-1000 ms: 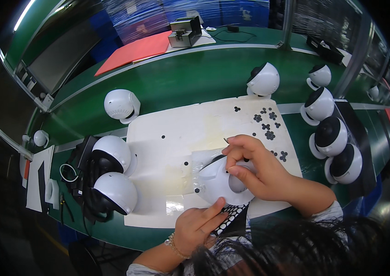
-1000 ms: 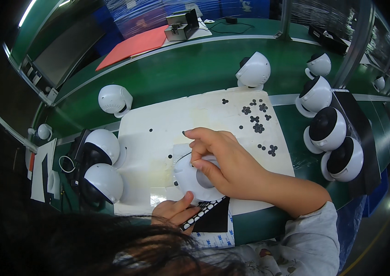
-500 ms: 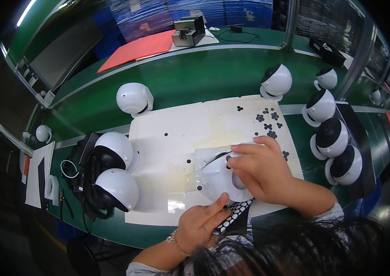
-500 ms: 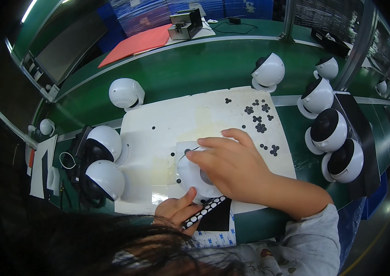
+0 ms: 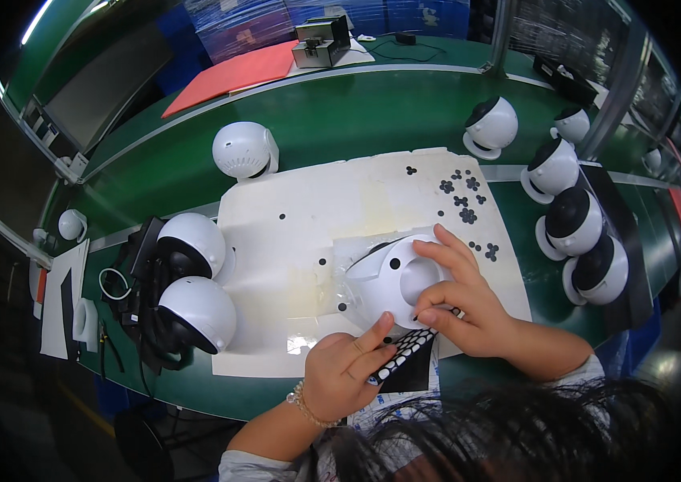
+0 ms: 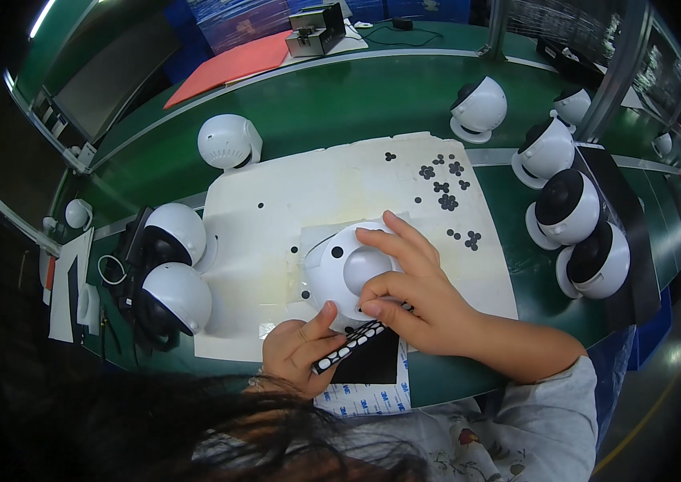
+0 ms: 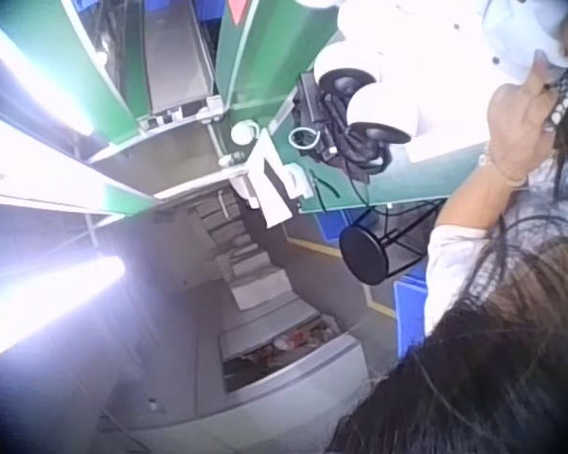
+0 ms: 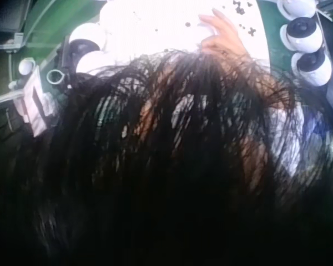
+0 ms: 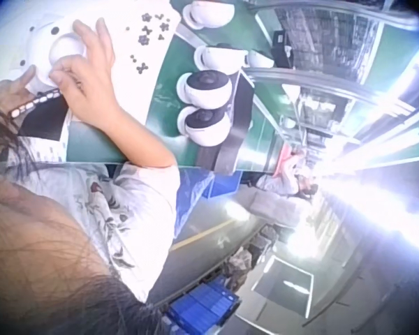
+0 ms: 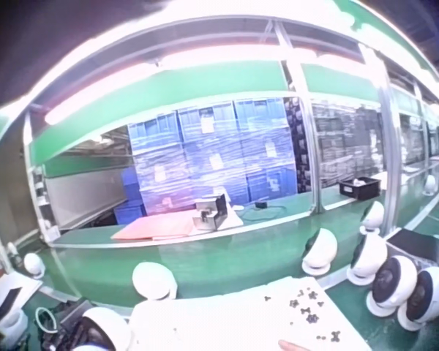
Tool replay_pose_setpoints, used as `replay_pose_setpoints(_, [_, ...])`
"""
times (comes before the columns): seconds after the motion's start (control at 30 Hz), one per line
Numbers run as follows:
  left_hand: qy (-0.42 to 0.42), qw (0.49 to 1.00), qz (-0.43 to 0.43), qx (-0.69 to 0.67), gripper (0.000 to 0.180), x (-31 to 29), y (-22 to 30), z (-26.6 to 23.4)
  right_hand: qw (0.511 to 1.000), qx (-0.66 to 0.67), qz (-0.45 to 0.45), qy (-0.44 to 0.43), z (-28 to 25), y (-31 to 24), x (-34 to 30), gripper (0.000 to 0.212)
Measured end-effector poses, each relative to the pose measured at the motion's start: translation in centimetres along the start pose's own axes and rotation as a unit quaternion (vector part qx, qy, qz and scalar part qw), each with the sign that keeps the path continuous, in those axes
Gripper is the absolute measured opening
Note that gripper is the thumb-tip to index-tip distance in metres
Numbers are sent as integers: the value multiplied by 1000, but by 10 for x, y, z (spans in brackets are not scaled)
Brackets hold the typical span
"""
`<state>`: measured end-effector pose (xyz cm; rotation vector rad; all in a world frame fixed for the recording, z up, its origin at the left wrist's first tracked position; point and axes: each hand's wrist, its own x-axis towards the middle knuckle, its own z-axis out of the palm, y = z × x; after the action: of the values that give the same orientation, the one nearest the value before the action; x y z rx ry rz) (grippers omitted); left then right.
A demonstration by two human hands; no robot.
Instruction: The person assembles white dome security cameras by hand on a green workbench. They repeatedly pick up small black circular components and press them into the holes of the camera housing. The person handles multiple camera units sequentially, placing them on a white foam pad during the process.
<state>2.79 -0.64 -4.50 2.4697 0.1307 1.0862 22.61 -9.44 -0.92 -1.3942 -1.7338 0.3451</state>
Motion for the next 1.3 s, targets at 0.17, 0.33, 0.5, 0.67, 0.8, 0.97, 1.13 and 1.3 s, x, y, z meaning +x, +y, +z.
replay_pose_setpoints(0.17, [3,1000,-5,5,32,-1,1,0,1000,-5,-7,-2,1,-2,0,4])
replay_pose_setpoints(0.33, [14,1000,-7,10,28,0,1,1,999,-36,-21,0,1,-2,0,4])
replay_pose_setpoints(0.5, [8,1000,-24,11,22,2,3,1,988,-129,-76,40,3,0,-4,8])
replay_pose_setpoints(0.67, [21,999,-30,17,19,3,5,1,920,-346,-163,82,4,1,-20,19])
replay_pose_setpoints(0.8, [25,999,-44,-6,19,3,4,2,947,-281,-122,97,5,-3,-24,28])
replay_pose_setpoints(0.97, [31,998,-51,-31,20,0,1,5,959,-228,-154,65,8,-1,-27,27])
replay_pose_setpoints(1.13, [31,998,-51,-32,20,1,1,5,978,-146,-134,71,10,1,-24,23])
replay_pose_setpoints(1.3, [44,998,-47,-25,21,1,0,6,976,-127,-159,72,5,2,-29,13])
